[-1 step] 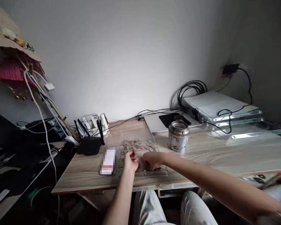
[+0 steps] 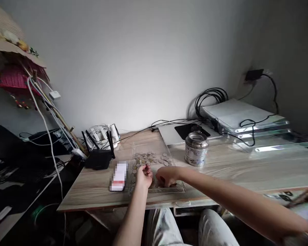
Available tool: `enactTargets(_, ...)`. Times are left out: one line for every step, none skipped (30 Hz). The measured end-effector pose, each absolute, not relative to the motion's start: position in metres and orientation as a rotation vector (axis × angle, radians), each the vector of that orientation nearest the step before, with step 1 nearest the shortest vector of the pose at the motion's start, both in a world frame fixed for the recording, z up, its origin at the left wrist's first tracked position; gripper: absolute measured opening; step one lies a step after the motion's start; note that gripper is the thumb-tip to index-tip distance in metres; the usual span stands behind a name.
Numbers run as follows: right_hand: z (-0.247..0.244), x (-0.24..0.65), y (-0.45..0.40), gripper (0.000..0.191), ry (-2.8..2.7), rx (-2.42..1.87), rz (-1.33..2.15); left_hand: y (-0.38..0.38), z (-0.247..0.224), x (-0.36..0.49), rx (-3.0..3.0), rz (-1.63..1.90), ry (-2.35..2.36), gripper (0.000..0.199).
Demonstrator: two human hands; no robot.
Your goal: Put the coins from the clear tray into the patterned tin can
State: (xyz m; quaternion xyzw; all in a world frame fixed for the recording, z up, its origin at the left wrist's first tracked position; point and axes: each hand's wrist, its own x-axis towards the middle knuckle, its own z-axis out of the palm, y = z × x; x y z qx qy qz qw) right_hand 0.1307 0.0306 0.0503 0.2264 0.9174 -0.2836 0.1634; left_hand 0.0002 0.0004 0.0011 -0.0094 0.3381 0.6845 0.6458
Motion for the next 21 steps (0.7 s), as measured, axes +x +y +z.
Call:
enactTargets(0.048, 0.132, 0.03, 0.009, 2.634, 0.633, -0.766, 0.001, 0.002, 0.0, -0.043, 1.567, 0.787, 0.011)
enactTargets(0.046, 0.133, 0.03, 0.011, 2.649, 0.627, -0.741, 0.001, 0.003, 0.001, -0.054, 1.571, 0.799, 0.011)
enactTargets(0.045, 0.134, 0.03, 0.013, 2.664, 0.626, -0.732, 0.001, 0.003, 0.001, -0.053, 1.568, 0.805, 0.011)
enactTargets(0.045, 0.135, 0.031, 0.014, 2.663, 0.619, -0.753, 0.001, 0.003, 0.001, -0.043, 1.564, 0.806, 0.011)
enactTargets(0.047, 0.135, 0.031, 0.014, 2.67, 0.627, -0.78, 0.001, 0.003, 0.002, -0.019, 1.547, 0.798, 0.011)
enactTargets(0.05, 0.135, 0.033, 0.013, 2.706, 0.657, -0.807, 0.001, 0.002, 0.002, 0.018, 1.523, 0.782, 0.012)
enactTargets(0.055, 0.135, 0.034, 0.012, 2.77, 0.71, -0.835, 0.001, 0.002, 0.003, 0.056, 1.497, 0.766, 0.012)
enactTargets(0.061, 0.134, 0.036, 0.013, 2.853, 0.779, -0.862, 0.001, 0.002, 0.003, 0.087, 1.473, 0.751, 0.013)
enactTargets(0.068, 0.133, 0.039, 0.015, 2.945, 0.849, -0.881, 0.001, 0.001, 0.004, 0.11, 1.448, 0.737, 0.012)
enactTargets(0.076, 0.132, 0.041, 0.018, 3.034, 0.918, -0.882, 0.001, 0.002, 0.005, 0.129, 1.425, 0.72, 0.012)
enactTargets(0.083, 0.131, 0.044, 0.021, 3.104, 0.989, -0.852, 0.001, 0.002, 0.006, 0.14, 1.406, 0.701, 0.011)
enactTargets(0.088, 0.131, 0.046, 0.023, 3.159, 1.075, -0.767, 0.001, 0.003, 0.006, 0.14, 1.396, 0.686, 0.011)
enactTargets(0.091, 0.132, 0.048, 0.024, 3.192, 1.169, -0.613, 0.002, 0.004, 0.006, 0.128, 1.402, 0.678, 0.011)
enactTargets(0.093, 0.134, 0.049, 0.023, 3.191, 1.251, -0.417, 0.002, 0.004, 0.006, 0.104, 1.422, 0.682, 0.011)
enactTargets(0.091, 0.137, 0.049, 0.02, 3.147, 1.282, -0.228, 0.002, 0.005, 0.006, 0.075, 1.451, 0.695, 0.012)
enactTargets(0.088, 0.141, 0.048, 0.017, 3.061, 1.253, -0.095, 0.002, 0.005, 0.005, 0.048, 1.477, 0.712, 0.012)
enactTargets(0.084, 0.144, 0.047, 0.016, 2.955, 1.171, -0.039, 0.001, 0.004, 0.004, 0.03, 1.487, 0.724, 0.013)
enactTargets(0.078, 0.148, 0.046, 0.02, 2.852, 1.068, -0.039, 0.001, 0.004, 0.003, 0.028, 1.483, 0.727, 0.013)
enactTargets(0.073, 0.151, 0.044, 0.024, 2.766, 0.971, -0.064, 0.0, 0.003, 0.002, 0.039, 1.467, 0.72, 0.013)
enactTargets(0.068, 0.154, 0.043, 0.027, 2.702, 0.905, -0.085, 0.0, 0.003, 0.001, 0.057, 1.45, 0.71, 0.012)
enactTargets(0.065, 0.156, 0.042, 0.029, 2.66, 0.87, -0.093, -0.001, 0.002, 0.001, 0.074, 1.439, 0.7, 0.012)
